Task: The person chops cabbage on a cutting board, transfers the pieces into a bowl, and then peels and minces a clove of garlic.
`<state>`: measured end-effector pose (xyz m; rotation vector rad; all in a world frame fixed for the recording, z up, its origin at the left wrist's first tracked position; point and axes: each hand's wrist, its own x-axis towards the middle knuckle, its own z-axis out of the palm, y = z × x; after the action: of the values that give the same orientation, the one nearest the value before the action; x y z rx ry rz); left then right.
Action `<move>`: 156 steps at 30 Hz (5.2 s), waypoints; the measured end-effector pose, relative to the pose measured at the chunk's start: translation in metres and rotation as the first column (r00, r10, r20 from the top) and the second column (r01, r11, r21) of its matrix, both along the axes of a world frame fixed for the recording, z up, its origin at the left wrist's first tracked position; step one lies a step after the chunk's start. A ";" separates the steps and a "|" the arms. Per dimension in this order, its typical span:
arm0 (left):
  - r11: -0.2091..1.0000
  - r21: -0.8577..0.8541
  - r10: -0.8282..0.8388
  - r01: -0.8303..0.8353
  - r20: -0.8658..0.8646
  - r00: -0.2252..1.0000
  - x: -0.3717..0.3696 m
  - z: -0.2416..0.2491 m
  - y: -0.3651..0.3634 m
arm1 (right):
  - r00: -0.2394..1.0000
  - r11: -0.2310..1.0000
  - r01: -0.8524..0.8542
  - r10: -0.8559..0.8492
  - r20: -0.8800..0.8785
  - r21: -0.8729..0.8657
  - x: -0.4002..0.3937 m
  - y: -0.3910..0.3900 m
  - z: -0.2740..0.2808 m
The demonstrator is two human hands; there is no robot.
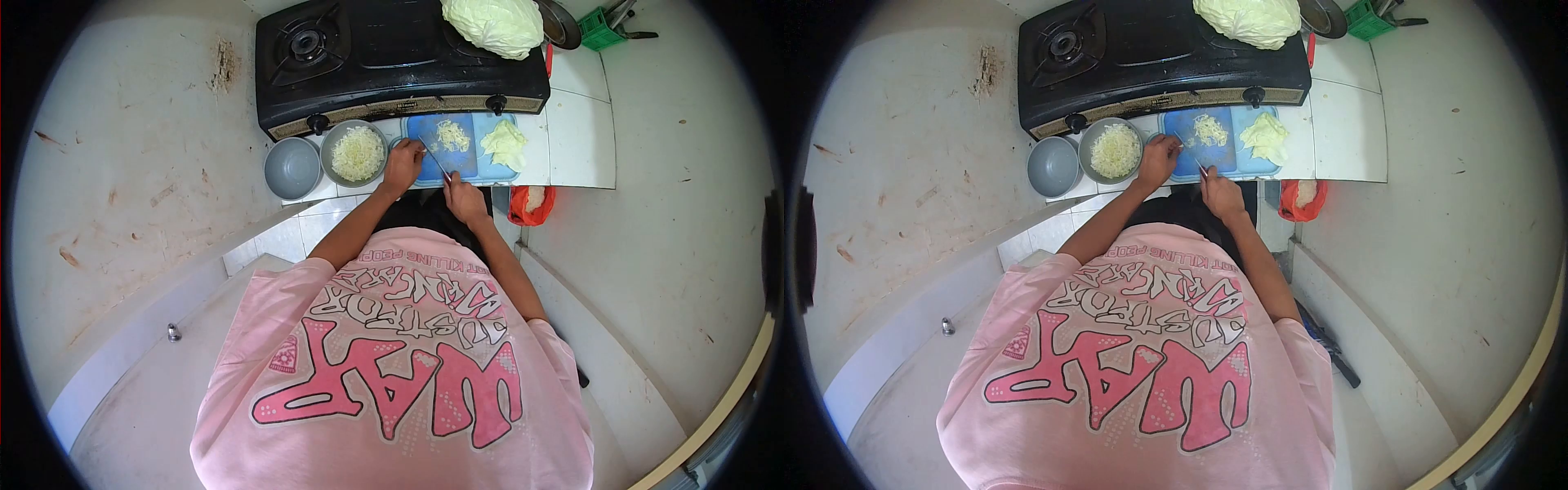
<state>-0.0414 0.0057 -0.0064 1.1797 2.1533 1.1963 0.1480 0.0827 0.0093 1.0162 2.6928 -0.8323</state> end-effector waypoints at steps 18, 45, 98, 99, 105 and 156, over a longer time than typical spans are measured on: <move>1.000 0.013 0.007 -0.006 -0.032 0.999 0.000 -0.001 0.003 | 0.999 1.000 -0.008 0.007 -0.049 -0.028 0.002 -0.004 0.003; 0.999 0.041 0.007 -0.006 -0.024 1.000 -0.002 -0.001 0.002 | 0.999 0.999 0.002 -0.003 -0.045 -0.035 0.010 -0.006 0.007; 1.000 -0.006 0.003 -0.003 -0.038 0.999 -0.002 0.002 0.002 | 1.000 0.999 0.021 -0.020 0.009 -0.047 0.015 -0.004 0.004; 1.000 -0.006 0.005 -0.005 -0.039 0.999 -0.001 0.002 0.002 | 1.000 0.998 0.019 -0.018 0.012 -0.055 0.015 -0.005 0.005; 1.000 -0.021 -0.010 0.010 -0.028 1.000 -0.002 0.005 0.002 | 1.000 0.999 0.003 -0.004 -0.011 -0.044 0.006 -0.007 0.004; 0.999 -0.048 0.018 -0.022 -0.082 0.996 0.001 0.003 0.000 | 0.998 1.000 -0.007 0.007 -0.069 -0.002 -0.026 0.001 -0.006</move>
<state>-0.0403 0.0059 -0.0033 1.2086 2.2456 1.1149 0.1216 0.0838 0.0033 0.9952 2.7497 -0.8855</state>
